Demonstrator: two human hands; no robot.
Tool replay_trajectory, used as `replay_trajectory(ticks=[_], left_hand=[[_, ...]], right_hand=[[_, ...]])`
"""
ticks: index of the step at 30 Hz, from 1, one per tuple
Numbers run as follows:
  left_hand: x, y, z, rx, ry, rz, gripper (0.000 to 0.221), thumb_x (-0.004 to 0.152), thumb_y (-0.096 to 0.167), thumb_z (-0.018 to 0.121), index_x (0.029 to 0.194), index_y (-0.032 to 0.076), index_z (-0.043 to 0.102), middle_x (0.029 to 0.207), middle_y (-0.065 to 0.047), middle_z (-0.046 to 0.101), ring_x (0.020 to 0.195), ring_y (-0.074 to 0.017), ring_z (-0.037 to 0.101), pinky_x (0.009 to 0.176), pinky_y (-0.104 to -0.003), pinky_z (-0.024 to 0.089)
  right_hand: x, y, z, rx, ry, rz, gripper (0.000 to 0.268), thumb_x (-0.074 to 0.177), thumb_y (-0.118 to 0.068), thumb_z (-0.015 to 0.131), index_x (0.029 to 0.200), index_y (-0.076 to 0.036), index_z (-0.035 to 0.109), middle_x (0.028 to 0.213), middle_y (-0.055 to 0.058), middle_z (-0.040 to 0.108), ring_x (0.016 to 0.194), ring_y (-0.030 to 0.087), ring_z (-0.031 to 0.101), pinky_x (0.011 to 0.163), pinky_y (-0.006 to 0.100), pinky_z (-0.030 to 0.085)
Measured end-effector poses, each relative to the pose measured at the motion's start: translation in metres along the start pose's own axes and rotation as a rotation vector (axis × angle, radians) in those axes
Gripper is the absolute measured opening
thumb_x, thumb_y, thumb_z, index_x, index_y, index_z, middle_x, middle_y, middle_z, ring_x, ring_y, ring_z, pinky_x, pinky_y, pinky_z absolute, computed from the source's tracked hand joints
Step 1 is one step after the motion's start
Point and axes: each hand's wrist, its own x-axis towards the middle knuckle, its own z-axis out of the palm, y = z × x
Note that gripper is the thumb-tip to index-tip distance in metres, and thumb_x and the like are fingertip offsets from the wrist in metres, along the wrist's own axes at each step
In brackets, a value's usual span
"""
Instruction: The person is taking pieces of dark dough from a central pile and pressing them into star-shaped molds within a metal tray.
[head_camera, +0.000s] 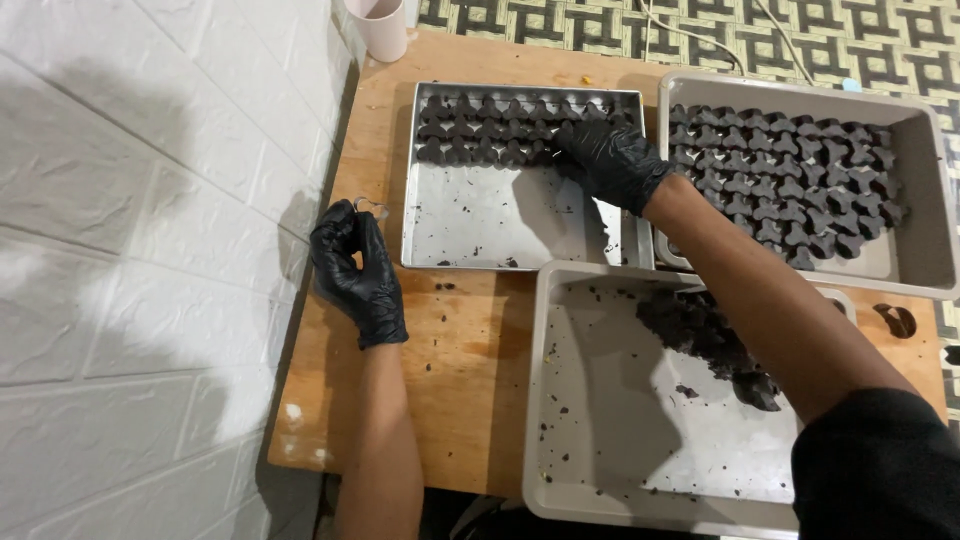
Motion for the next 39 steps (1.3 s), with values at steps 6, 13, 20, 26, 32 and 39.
replay_trajectory(ticks=[6,13,20,26,32,39], left_hand=[[-0.004,-0.008,0.001,-0.009,-0.015,-0.006,0.028,0.091,0.004,0.083,0.116,0.002,0.069,0.108,-0.018,0.073,0.101,-0.0338,0.072,0.079,-0.039,0.064],[-0.004,-0.007,-0.002,-0.02,-0.031,0.006,0.027,0.091,0.002,0.082,0.115,0.002,0.07,0.106,-0.017,0.074,0.099,-0.0324,0.073,0.077,-0.039,0.065],[-0.007,-0.014,0.001,-0.042,-0.025,-0.048,0.028,0.09,0.003,0.083,0.115,0.007,0.07,0.104,-0.013,0.075,0.099,-0.0289,0.073,0.078,-0.036,0.064],[-0.006,0.011,-0.003,-0.091,-0.065,-0.043,0.021,0.094,0.004,0.078,0.112,0.008,0.069,0.104,-0.009,0.072,0.097,-0.0224,0.07,0.079,-0.033,0.061],[-0.041,0.06,-0.002,-0.371,-0.172,-0.269,0.019,0.092,-0.001,0.076,0.104,0.008,0.065,0.095,-0.006,0.068,0.089,-0.0133,0.065,0.079,-0.028,0.061],[-0.089,0.194,-0.003,-0.351,-0.723,-0.11,0.015,0.082,0.007,0.084,0.088,0.01,0.071,0.075,-0.009,0.072,0.07,-0.0209,0.073,0.067,-0.033,0.06]], right_hand=[[0.025,-0.009,-0.028,0.032,-0.104,0.09,0.032,0.097,-0.045,0.07,0.114,-0.019,0.064,0.104,0.002,0.069,0.108,0.028,0.068,0.106,0.05,0.04],[0.037,-0.034,-0.084,0.009,-0.145,0.138,0.029,0.099,-0.045,0.069,0.111,-0.02,0.06,0.098,0.002,0.066,0.104,0.03,0.068,0.104,0.048,0.041],[0.031,-0.071,-0.213,-0.034,-0.105,0.23,0.03,0.093,-0.032,0.077,0.118,-0.017,0.068,0.1,0.009,0.066,0.101,0.032,0.068,0.091,0.048,0.05],[-0.029,-0.148,-0.348,0.215,-0.176,0.44,0.028,0.096,-0.018,0.071,0.123,-0.012,0.069,0.102,0.013,0.068,0.094,0.033,0.067,0.075,0.043,0.052],[-0.122,-0.211,-0.371,0.137,-0.245,0.808,0.04,0.078,-0.029,0.08,0.118,-0.031,0.077,0.119,0.007,0.074,0.101,0.033,0.071,0.073,0.045,0.058],[-0.209,-0.242,-0.335,-0.239,-0.488,1.098,0.049,0.084,-0.061,0.064,0.132,-0.05,0.06,0.12,-0.004,0.073,0.109,0.023,0.073,0.076,0.041,0.063]])
